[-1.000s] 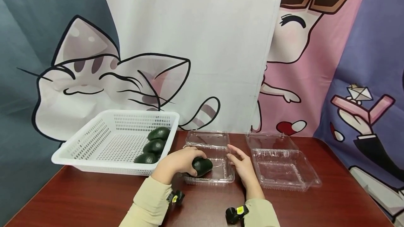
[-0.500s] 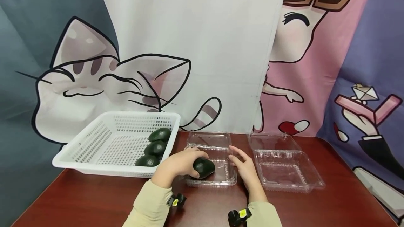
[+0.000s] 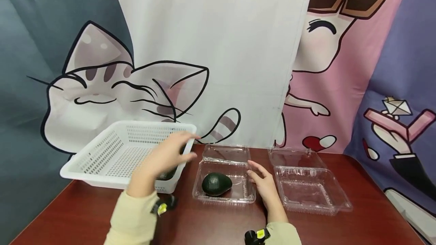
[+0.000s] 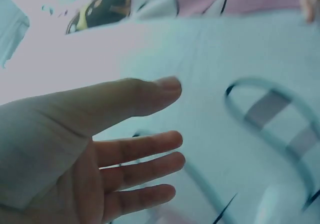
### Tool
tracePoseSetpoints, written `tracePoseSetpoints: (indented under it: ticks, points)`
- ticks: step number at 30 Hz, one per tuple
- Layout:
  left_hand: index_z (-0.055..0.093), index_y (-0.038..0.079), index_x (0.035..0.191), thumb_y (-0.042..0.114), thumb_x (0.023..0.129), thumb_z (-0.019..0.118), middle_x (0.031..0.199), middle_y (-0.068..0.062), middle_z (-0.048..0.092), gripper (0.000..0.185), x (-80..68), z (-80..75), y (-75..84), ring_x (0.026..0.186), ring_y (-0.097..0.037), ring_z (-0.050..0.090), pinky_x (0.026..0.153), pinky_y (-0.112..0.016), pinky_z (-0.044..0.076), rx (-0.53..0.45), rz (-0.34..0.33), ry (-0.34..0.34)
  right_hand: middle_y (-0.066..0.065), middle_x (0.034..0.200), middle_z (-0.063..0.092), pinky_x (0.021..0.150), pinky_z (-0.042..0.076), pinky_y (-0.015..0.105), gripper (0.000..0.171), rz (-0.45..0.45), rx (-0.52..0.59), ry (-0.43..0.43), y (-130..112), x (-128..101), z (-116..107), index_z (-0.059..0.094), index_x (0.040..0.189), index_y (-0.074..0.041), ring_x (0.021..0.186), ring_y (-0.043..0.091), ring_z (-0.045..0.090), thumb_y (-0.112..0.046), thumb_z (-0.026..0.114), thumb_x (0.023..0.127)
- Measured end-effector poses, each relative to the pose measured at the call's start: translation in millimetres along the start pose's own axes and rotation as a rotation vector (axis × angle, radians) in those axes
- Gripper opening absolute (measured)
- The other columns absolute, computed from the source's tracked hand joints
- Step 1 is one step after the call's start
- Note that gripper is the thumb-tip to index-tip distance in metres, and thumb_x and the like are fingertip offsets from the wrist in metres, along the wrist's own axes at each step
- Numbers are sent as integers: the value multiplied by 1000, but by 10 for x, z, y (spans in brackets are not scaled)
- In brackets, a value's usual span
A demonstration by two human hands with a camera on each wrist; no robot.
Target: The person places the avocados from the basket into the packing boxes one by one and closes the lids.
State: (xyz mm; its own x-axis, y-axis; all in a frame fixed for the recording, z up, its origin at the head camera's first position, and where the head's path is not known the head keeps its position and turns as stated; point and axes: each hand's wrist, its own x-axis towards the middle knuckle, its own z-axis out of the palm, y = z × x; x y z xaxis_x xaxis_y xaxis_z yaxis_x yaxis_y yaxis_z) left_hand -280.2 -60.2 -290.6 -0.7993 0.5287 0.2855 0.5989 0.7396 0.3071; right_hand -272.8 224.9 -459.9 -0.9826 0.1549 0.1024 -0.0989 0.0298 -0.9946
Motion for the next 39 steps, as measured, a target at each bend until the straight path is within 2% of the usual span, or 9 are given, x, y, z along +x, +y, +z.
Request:
tracePoseSetpoints:
  ticks: [3,9,13,18,20,23,28,34,39]
  points:
    - [55,14,125,22,83,69,121,-8,55,45,125,-276,-192,113,-25,50,94,-43,40,49,-68,-22,10,119,57,75,49,24,42,-2,-1,13,-23,8,-5,50,131,0,92,7,58,-10,58,90]
    - [62,10,112,17,78,73,120,-16,55,37,345,-634,-516,105,-29,54,85,-46,44,219,-174,-312,15,123,54,76,49,25,42,0,-14,-6,-35,8,8,48,131,2,93,5,58,-9,56,92]
    - [63,11,106,13,75,73,106,-11,62,32,461,-670,-691,88,-26,58,76,-41,47,146,-211,-490,16,123,54,76,49,24,42,-8,10,-6,-30,26,10,48,132,2,95,7,58,-10,56,92]
    - [62,10,110,12,77,72,91,-6,61,35,507,-487,-950,87,-24,58,71,-35,50,-34,-331,-643,10,116,59,76,49,24,41,10,31,0,-10,24,1,48,131,2,94,7,59,-8,56,92]
    - [60,7,114,11,79,71,95,-10,60,38,502,-397,-1052,93,-26,56,74,-35,50,-91,-375,-660,7,114,60,75,49,24,41,22,34,2,-4,15,-1,48,131,2,92,7,59,-8,56,92]
    - [56,4,120,10,80,68,106,-14,57,42,508,-267,-1192,92,-28,55,73,-35,49,-124,-393,-614,8,115,59,76,49,23,42,21,34,-1,5,2,0,48,131,2,93,7,59,-9,56,92]
    - [55,4,122,10,78,70,111,-18,58,48,613,-48,-1369,84,-24,54,71,-33,44,-76,-304,-469,14,119,57,74,48,23,41,32,21,8,11,1,4,50,131,0,90,10,60,-10,56,92]
    - [51,5,127,9,74,73,114,-18,53,58,706,189,-1485,90,-22,51,75,-32,43,-101,-314,-503,22,122,54,76,49,24,41,12,41,-9,30,3,22,49,130,2,93,10,59,-8,56,92]
    - [49,4,128,14,73,75,114,-17,52,61,738,260,-1491,92,-23,50,76,-35,43,-94,-314,-510,23,122,54,76,49,25,39,-7,66,12,31,3,22,50,129,4,95,11,60,-6,56,91]
